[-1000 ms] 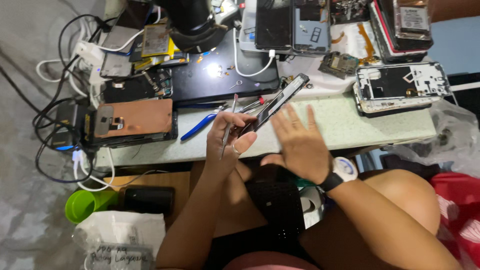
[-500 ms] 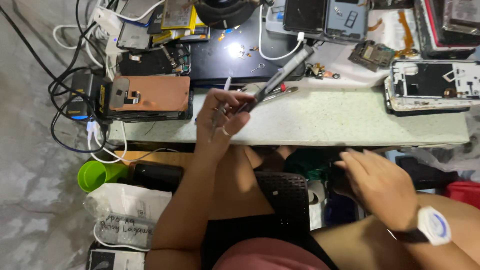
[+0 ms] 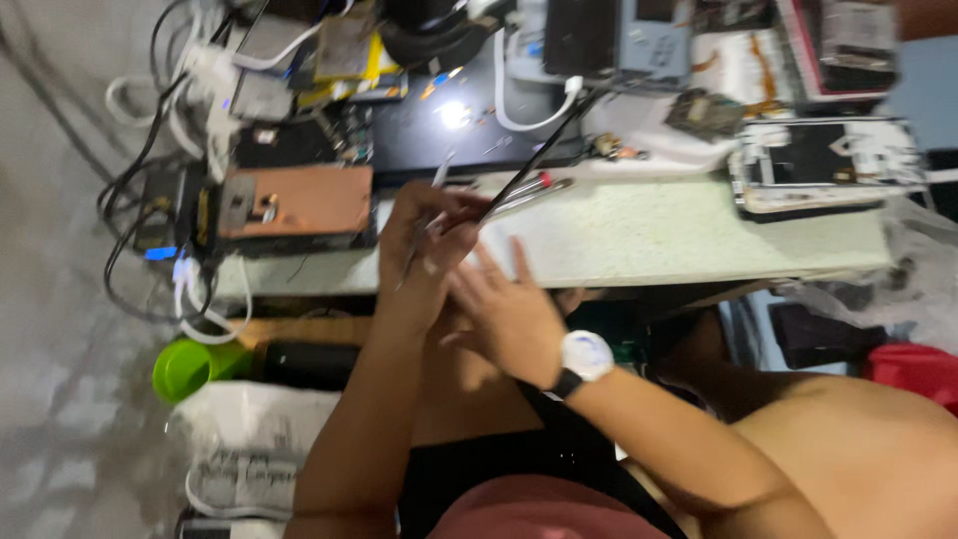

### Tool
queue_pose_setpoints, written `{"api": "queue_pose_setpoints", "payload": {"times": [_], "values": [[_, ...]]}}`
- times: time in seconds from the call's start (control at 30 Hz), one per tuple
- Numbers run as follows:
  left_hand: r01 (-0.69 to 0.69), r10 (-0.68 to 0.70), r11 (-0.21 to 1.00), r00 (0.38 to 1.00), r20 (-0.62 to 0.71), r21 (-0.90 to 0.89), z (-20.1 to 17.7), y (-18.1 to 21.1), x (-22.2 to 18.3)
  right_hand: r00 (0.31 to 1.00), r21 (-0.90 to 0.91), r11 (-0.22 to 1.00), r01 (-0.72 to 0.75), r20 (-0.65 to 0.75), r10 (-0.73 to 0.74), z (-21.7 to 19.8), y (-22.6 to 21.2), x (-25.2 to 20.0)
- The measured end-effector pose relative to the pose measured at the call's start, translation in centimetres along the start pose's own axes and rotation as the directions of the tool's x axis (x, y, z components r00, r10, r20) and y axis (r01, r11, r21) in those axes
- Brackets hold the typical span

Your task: The person uses a metal spudger to pry and separate the screen assembly from the smartphone frame. They carefully work along the edges to release the adhesive and lift the display, then set the device down on the workbench.

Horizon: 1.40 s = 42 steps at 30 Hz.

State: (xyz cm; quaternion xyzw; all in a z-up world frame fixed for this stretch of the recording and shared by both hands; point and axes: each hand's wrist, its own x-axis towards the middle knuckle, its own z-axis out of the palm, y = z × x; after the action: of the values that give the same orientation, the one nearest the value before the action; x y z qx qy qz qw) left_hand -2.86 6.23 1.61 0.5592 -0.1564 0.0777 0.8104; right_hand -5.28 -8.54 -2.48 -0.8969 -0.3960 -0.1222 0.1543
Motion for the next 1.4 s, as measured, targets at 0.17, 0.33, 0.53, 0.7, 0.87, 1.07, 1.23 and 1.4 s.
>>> {"api": "queue_pose_setpoints", "payload": {"times": [0.17,0.33,0.53,0.7,0.87,1.07,1.23,1.4], "values": [[0.043,-0.044,0.998,0.999,0.011,0.046,0.2,0.8,-0.5,0.999,-0.144,0.988,-0.053,-0.010,0.052,-0.1,0.8,-1.4],[0.073,-0.076,0.995,0.996,0.042,0.066,1.1,-0.5,-0.4,0.969,-0.252,0.935,-0.249,-0.063,0.241,-2.5,5.6,-5.8],[0.104,-0.105,0.994,0.986,0.129,0.018,3.3,-1.7,-0.4,0.946,-0.254,0.911,-0.324,-0.084,0.313,-5.4,10.5,-9.3],[0.104,-0.107,0.994,0.980,0.168,0.028,3.0,-2.1,-0.3,0.984,-0.288,0.943,-0.164,0.014,0.175,-7.4,10.8,-16.8],[0.175,-0.188,0.978,0.976,0.106,0.117,3.2,-2.8,-0.4,0.897,-0.257,0.923,-0.286,0.267,0.353,-6.8,10.8,-22.2],[-0.022,-0.043,0.959,0.974,0.222,0.284,5.1,-2.0,-1.4,0.921,-0.167,0.930,-0.329,0.162,0.355,-7.0,11.2,-19.6],[-0.118,0.011,0.789,0.984,0.179,0.603,6.0,-1.1,-1.7,0.899,-0.126,0.927,-0.353,0.228,0.373,-9.0,9.6,-15.2],[-0.321,0.206,0.687,0.947,0.249,0.652,6.8,-1.8,-2.0,0.797,0.160,0.783,-0.601,0.196,0.571,-11.2,9.2,-13.4]]}}
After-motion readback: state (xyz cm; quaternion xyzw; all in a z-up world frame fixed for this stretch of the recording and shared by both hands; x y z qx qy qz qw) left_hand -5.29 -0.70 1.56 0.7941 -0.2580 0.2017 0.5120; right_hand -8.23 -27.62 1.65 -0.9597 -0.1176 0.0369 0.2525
